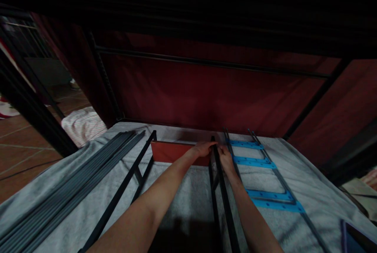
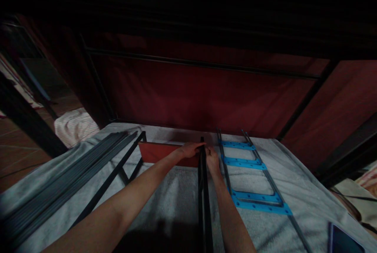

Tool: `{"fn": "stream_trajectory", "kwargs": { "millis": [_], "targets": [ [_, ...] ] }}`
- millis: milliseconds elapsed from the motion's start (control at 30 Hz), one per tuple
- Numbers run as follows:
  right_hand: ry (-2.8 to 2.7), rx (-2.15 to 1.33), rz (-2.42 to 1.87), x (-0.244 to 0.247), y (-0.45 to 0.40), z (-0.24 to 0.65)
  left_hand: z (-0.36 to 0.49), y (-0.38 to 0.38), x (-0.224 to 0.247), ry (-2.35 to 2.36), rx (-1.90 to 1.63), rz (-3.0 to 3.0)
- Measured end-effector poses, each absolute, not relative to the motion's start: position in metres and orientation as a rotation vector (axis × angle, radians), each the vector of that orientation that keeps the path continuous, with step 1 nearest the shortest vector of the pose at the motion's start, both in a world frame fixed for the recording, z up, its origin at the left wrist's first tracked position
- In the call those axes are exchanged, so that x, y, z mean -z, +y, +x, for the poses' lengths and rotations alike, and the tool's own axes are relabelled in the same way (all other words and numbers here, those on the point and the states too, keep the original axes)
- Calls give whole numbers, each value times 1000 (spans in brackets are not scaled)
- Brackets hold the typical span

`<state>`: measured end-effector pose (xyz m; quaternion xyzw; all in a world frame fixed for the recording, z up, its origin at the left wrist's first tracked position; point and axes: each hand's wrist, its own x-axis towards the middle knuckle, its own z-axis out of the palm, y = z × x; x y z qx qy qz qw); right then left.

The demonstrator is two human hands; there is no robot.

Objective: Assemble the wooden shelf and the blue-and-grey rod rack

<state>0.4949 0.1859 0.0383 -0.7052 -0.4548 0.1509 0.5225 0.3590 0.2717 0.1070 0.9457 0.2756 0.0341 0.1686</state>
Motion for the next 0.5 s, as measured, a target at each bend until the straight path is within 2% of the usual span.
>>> {"fn": "stream_trajectory", "kwargs": {
  "millis": [500],
  "targets": [
    [-1135, -295, -1670, -42, 190, 498, 358, 270, -109, 789, -104, 2642]
  ]
}}
